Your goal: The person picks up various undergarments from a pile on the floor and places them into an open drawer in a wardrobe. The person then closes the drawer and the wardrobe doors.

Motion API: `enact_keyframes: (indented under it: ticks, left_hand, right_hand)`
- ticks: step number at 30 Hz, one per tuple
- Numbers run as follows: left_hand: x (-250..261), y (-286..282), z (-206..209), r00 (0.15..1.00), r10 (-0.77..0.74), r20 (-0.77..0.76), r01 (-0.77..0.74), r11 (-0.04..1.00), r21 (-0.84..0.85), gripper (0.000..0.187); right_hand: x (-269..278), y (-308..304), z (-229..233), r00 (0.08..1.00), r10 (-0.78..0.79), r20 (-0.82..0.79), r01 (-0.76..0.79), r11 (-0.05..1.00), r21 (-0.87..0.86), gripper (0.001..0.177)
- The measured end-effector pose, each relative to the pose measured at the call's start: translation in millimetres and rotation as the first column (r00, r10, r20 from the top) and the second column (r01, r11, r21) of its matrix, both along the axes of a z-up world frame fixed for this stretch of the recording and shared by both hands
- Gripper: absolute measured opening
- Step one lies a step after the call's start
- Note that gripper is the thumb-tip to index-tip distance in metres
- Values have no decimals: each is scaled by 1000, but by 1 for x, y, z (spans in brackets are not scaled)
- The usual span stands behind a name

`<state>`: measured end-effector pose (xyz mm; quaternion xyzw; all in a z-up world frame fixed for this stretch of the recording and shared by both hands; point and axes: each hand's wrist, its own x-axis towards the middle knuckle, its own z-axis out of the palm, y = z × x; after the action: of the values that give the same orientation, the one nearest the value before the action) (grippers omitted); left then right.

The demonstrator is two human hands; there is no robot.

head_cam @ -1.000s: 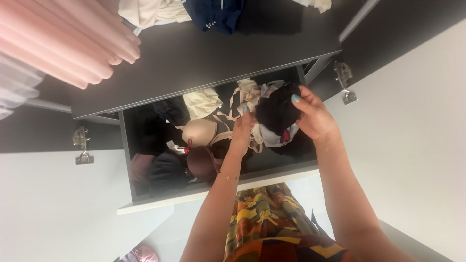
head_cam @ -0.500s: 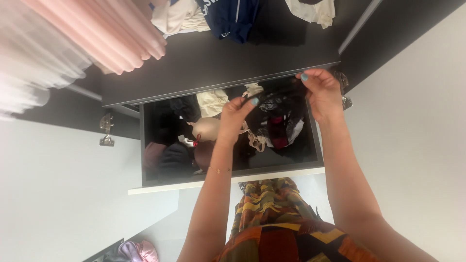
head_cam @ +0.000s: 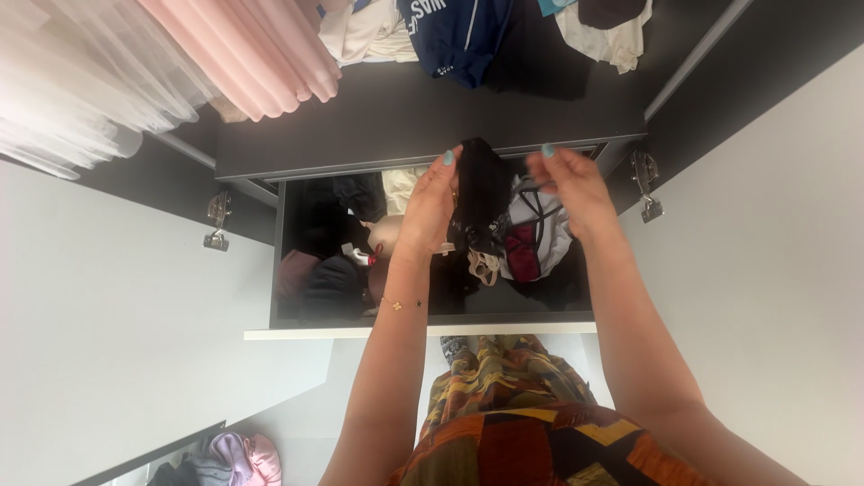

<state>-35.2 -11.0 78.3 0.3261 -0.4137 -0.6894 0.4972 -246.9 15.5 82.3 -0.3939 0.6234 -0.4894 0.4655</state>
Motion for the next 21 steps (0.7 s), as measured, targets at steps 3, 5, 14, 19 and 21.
enact_keyframes:
  ticks: [3, 5, 14, 19, 21]
  left_hand:
    - [5, 2, 10, 997, -75, -36, 75, 997, 9, 58]
    - [7, 2, 1, 996, -83, -36, 83, 996, 9, 53]
    - [13, 5, 5, 978, 150, 148, -133, 984, -121, 32]
    - [28, 7, 16, 884, 373, 283, -315, 921, -230, 18]
    - [31, 14, 28, 894, 341, 290, -205, 888, -411, 13]
  right_hand:
    - [13, 22, 28, 992, 125, 18, -126, 988, 90, 75]
    - [21, 18, 25, 985, 162, 64, -167, 983, 79, 67]
    - [29, 1, 14, 979, 139, 146, -100, 963, -250, 14]
    - [42, 4, 34, 981, 179, 69, -140, 914, -380, 18]
    - [56, 13, 65, 942, 228, 248, -152, 945, -290, 13]
